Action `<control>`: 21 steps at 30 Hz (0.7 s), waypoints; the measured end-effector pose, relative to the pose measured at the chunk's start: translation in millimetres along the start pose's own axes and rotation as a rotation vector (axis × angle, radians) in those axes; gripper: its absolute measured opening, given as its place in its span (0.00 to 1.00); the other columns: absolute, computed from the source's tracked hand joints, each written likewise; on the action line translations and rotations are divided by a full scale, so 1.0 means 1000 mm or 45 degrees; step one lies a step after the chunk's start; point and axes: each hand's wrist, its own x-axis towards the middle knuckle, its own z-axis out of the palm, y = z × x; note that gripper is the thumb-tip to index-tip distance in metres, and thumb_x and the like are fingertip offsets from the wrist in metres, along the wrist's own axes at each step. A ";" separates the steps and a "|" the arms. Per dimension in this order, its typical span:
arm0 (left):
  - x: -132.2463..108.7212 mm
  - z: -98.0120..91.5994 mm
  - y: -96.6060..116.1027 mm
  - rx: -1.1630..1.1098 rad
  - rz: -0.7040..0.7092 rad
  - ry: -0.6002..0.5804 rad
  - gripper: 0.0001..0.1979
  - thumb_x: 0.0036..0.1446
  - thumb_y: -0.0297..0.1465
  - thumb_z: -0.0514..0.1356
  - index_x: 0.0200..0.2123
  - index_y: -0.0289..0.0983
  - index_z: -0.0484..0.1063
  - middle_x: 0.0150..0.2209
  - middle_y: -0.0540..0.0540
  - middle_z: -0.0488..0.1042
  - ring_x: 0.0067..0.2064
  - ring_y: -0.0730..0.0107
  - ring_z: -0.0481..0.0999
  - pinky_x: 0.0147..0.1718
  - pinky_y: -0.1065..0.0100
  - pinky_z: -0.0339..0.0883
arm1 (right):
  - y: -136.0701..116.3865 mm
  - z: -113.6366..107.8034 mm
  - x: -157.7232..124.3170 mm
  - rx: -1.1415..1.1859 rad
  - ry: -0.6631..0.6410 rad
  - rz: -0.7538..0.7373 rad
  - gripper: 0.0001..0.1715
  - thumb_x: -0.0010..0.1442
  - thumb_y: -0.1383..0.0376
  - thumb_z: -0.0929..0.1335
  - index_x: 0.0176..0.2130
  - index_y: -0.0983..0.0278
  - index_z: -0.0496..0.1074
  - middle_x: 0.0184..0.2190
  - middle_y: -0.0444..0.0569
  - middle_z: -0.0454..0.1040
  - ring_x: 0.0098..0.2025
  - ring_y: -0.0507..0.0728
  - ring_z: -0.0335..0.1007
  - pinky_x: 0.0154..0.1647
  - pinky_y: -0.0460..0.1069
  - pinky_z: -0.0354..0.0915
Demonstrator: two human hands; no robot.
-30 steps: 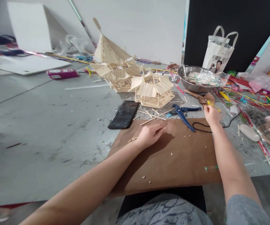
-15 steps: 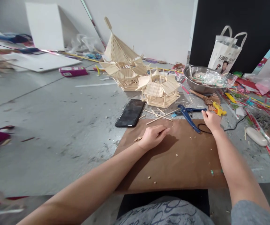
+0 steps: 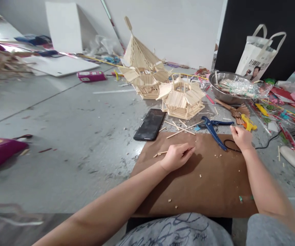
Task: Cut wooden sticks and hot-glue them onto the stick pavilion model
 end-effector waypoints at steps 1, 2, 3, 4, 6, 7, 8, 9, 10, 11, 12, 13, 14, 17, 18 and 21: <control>0.000 0.000 0.000 0.012 0.007 0.010 0.11 0.56 0.33 0.50 0.32 0.38 0.71 0.23 0.47 0.72 0.25 0.74 0.70 0.26 0.75 0.56 | 0.000 0.000 0.000 0.009 0.013 -0.007 0.26 0.60 0.54 0.55 0.18 0.64 0.62 0.18 0.51 0.69 0.22 0.52 0.60 0.23 0.47 0.45; -0.001 0.000 -0.001 0.026 0.016 0.023 0.11 0.56 0.33 0.50 0.31 0.38 0.71 0.23 0.47 0.73 0.25 0.74 0.70 0.25 0.75 0.56 | 0.000 0.000 0.001 0.022 0.029 -0.016 0.26 0.59 0.53 0.55 0.17 0.64 0.61 0.17 0.51 0.68 0.21 0.52 0.59 0.23 0.47 0.45; -0.001 0.000 -0.001 0.040 0.026 0.035 0.11 0.56 0.33 0.50 0.31 0.38 0.71 0.23 0.48 0.73 0.25 0.75 0.70 0.25 0.75 0.56 | -0.001 -0.001 0.001 0.036 0.050 -0.024 0.27 0.59 0.53 0.55 0.17 0.64 0.60 0.17 0.50 0.67 0.21 0.51 0.58 0.23 0.47 0.45; -0.001 0.001 -0.002 0.056 0.037 0.048 0.11 0.56 0.33 0.50 0.31 0.38 0.71 0.23 0.48 0.73 0.24 0.75 0.70 0.25 0.75 0.56 | -0.002 -0.001 0.001 0.052 0.073 -0.034 0.27 0.59 0.52 0.55 0.16 0.63 0.59 0.16 0.50 0.67 0.20 0.51 0.58 0.23 0.47 0.44; -0.002 0.001 -0.004 0.087 0.067 0.074 0.11 0.56 0.33 0.50 0.31 0.37 0.71 0.23 0.48 0.73 0.24 0.75 0.71 0.24 0.75 0.58 | -0.004 0.000 0.002 0.088 0.113 -0.059 0.28 0.59 0.52 0.54 0.15 0.63 0.58 0.15 0.49 0.65 0.20 0.51 0.57 0.23 0.47 0.45; -0.002 0.001 -0.005 0.107 0.084 0.094 0.11 0.57 0.33 0.50 0.31 0.37 0.71 0.23 0.48 0.74 0.25 0.75 0.72 0.25 0.75 0.59 | -0.004 0.000 0.003 0.105 0.129 -0.070 0.28 0.59 0.52 0.54 0.15 0.63 0.58 0.14 0.49 0.64 0.20 0.51 0.56 0.23 0.47 0.45; -0.002 0.000 -0.005 0.126 0.113 0.108 0.11 0.57 0.33 0.49 0.31 0.36 0.71 0.23 0.48 0.74 0.25 0.75 0.72 0.25 0.75 0.59 | -0.005 0.000 0.003 0.122 0.139 -0.082 0.28 0.59 0.52 0.54 0.15 0.63 0.57 0.14 0.48 0.64 0.20 0.51 0.56 0.23 0.47 0.45; -0.003 0.000 -0.006 0.141 0.142 0.130 0.11 0.57 0.32 0.49 0.31 0.36 0.70 0.23 0.48 0.74 0.24 0.75 0.72 0.25 0.76 0.60 | -0.006 0.001 0.003 0.137 0.145 -0.091 0.28 0.59 0.52 0.54 0.15 0.63 0.57 0.14 0.48 0.64 0.20 0.51 0.57 0.23 0.47 0.45; -0.003 -0.001 -0.006 0.150 0.173 0.144 0.11 0.57 0.32 0.49 0.31 0.36 0.70 0.23 0.48 0.74 0.24 0.76 0.72 0.24 0.76 0.60 | -0.007 0.001 0.003 0.150 0.145 -0.101 0.28 0.60 0.53 0.54 0.15 0.63 0.57 0.14 0.48 0.64 0.20 0.51 0.57 0.23 0.47 0.46; -0.003 -0.001 -0.006 0.158 0.199 0.164 0.11 0.57 0.32 0.49 0.30 0.35 0.70 0.22 0.49 0.74 0.23 0.76 0.72 0.24 0.76 0.60 | -0.008 0.001 0.004 0.161 0.141 -0.110 0.28 0.60 0.53 0.54 0.15 0.63 0.58 0.14 0.48 0.64 0.20 0.51 0.57 0.23 0.47 0.46; -0.003 -0.002 -0.006 0.165 0.217 0.180 0.11 0.57 0.32 0.49 0.30 0.35 0.70 0.22 0.49 0.73 0.22 0.77 0.71 0.23 0.77 0.60 | -0.009 0.000 0.004 0.170 0.136 -0.118 0.28 0.60 0.53 0.54 0.16 0.63 0.58 0.14 0.48 0.64 0.20 0.51 0.57 0.23 0.47 0.47; -0.003 -0.002 -0.006 0.172 0.231 0.187 0.11 0.57 0.31 0.50 0.30 0.35 0.70 0.21 0.49 0.73 0.22 0.77 0.70 0.23 0.77 0.60 | -0.010 0.000 0.004 0.177 0.131 -0.126 0.28 0.60 0.53 0.54 0.16 0.63 0.58 0.14 0.47 0.64 0.20 0.51 0.57 0.24 0.47 0.47; -0.003 -0.003 -0.006 0.179 0.243 0.193 0.11 0.57 0.31 0.50 0.30 0.35 0.70 0.21 0.49 0.73 0.21 0.78 0.70 0.23 0.77 0.59 | -0.011 0.000 0.004 0.180 0.130 -0.134 0.28 0.60 0.53 0.54 0.16 0.63 0.58 0.14 0.47 0.64 0.20 0.51 0.57 0.24 0.47 0.47; -0.002 -0.003 -0.006 0.199 0.269 0.191 0.10 0.57 0.32 0.51 0.29 0.35 0.69 0.19 0.50 0.72 0.21 0.78 0.69 0.22 0.77 0.59 | -0.016 -0.001 0.003 0.191 0.141 -0.181 0.28 0.61 0.54 0.54 0.16 0.63 0.58 0.14 0.47 0.64 0.20 0.51 0.57 0.24 0.47 0.48; -0.002 -0.003 -0.006 0.206 0.273 0.188 0.11 0.57 0.32 0.51 0.28 0.35 0.69 0.19 0.50 0.71 0.21 0.78 0.69 0.22 0.77 0.59 | -0.017 -0.001 0.003 0.196 0.146 -0.200 0.28 0.61 0.54 0.54 0.16 0.63 0.58 0.14 0.47 0.64 0.20 0.51 0.58 0.24 0.47 0.48; -0.001 -0.003 -0.006 0.184 0.267 0.195 0.11 0.57 0.32 0.50 0.29 0.35 0.70 0.20 0.50 0.71 0.21 0.78 0.69 0.23 0.77 0.59 | -0.018 -0.001 0.003 0.211 0.171 -0.246 0.27 0.61 0.55 0.55 0.16 0.63 0.60 0.15 0.47 0.65 0.20 0.51 0.59 0.24 0.46 0.50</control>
